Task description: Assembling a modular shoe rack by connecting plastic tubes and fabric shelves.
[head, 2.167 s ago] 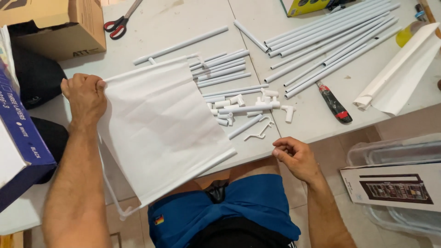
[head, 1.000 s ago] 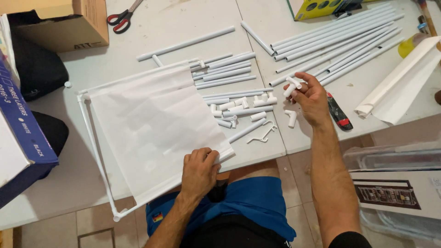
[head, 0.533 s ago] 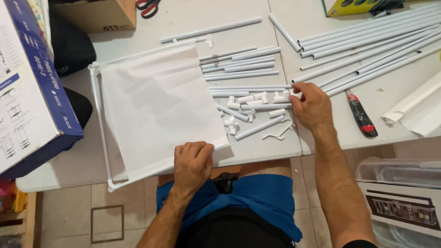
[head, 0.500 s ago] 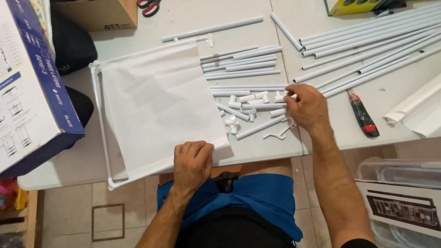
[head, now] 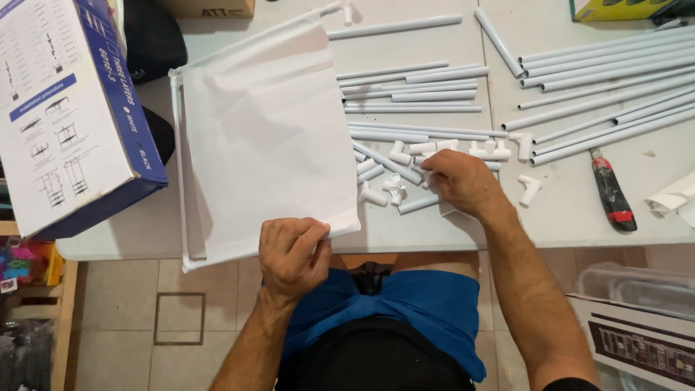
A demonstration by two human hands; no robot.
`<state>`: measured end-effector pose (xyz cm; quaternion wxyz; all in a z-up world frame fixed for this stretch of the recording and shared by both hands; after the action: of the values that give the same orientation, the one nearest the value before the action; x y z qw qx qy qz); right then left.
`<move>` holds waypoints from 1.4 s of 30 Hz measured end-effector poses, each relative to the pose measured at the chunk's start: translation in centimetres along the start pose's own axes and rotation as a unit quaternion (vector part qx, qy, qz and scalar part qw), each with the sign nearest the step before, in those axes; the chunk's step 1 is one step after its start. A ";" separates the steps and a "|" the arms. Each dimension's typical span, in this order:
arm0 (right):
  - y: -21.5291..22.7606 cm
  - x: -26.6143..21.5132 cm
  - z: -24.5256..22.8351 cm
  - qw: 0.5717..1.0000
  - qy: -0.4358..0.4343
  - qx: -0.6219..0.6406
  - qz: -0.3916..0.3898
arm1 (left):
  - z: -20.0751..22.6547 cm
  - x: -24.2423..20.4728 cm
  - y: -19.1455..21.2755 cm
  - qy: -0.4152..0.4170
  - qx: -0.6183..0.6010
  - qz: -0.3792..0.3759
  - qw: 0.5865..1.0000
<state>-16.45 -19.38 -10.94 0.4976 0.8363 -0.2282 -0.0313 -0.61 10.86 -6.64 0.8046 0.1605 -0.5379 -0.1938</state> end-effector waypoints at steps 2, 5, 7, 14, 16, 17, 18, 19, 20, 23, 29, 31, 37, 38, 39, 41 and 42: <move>0.3 -0.6 0.7 0.996 -0.044 0.073 0.018 | 0.2 0.1 0.2 0.001 -0.003 0.002 1.000; 0.6 -1.6 2.0 0.948 -0.131 0.282 0.058 | 0.0 0.1 -0.4 -0.007 -0.007 0.004 1.000; 0.1 -2.4 2.8 0.890 -0.174 0.414 0.075 | 0.0 -0.3 -0.8 -0.010 -0.007 0.000 1.000; -1.9 -3.7 2.7 0.825 -0.159 0.522 0.144 | 0.0 -1.6 -3.0 -0.013 -0.006 -0.071 0.997; -2.0 -4.0 0.7 0.782 -0.164 0.576 0.172 | 0.3 -1.7 -3.3 -0.016 -0.005 -0.089 0.996; -2.1 -3.9 0.0 0.718 -0.191 0.652 0.149 | 0.3 -1.6 -3.5 -0.012 -0.001 -0.101 0.995; -2.3 -3.7 -0.6 0.646 -0.216 0.721 0.125 | 0.4 -1.5 -3.6 -0.007 0.002 -0.112 0.994; -2.9 -4.2 -1.1 0.644 -0.216 0.724 0.120 | 0.5 -1.4 -3.7 -0.005 0.008 -0.113 0.994; -3.5 -4.6 -1.5 0.660 -0.195 0.718 0.102 | 0.5 -1.3 -3.8 -0.007 0.016 -0.114 0.993; -4.3 -5.2 -4.4 0.717 -0.162 0.673 0.083 | 0.7 -0.9 -4.3 -0.010 0.028 -0.115 0.993; -6.9 -5.2 -8.2 0.756 -0.195 0.623 0.047 | 0.7 -2.0 -5.5 -0.020 0.026 -0.109 0.993; -8.8 -5.5 -7.3 0.753 -0.220 0.620 0.028 | 0.8 -2.5 -5.8 -0.023 0.041 -0.103 0.994; -7.2 -5.8 -7.7 0.816 -0.296 0.490 0.083 | -1.5 -5.3 2.4 0.052 0.060 -0.037 0.996; -7.1 -6.0 -6.9 0.790 -0.309 0.516 0.120 | -2.8 -6.8 4.3 0.178 0.128 0.023 0.976; -6.6 -6.7 -6.0 0.760 -0.327 0.536 0.169 | -4.0 -8.2 5.9 0.295 0.180 0.078 0.935; -6.4 -6.1 -5.0 0.749 -0.326 0.547 0.185 | -7.5 -11.0 7.6 0.492 0.099 0.089 0.860; -6.1 -6.2 -4.6 0.739 -0.324 0.555 0.203 | -8.9 -12.8 8.4 0.665 0.011 0.095 0.741</move>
<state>-18.58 -10.67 -14.87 -0.1638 0.8378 -0.5166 -0.0662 4.38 24.84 -16.34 0.9703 0.2057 0.1191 0.0453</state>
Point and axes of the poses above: each hand's wrist, its own x-axis towards the middle knuckle, its own y-axis out of the back of the hand, z = x × y, the point moved 1 cm from there along x, towards the middle knuckle, and after that the axes turned 3 degrees about z, right-handed, at the moved point
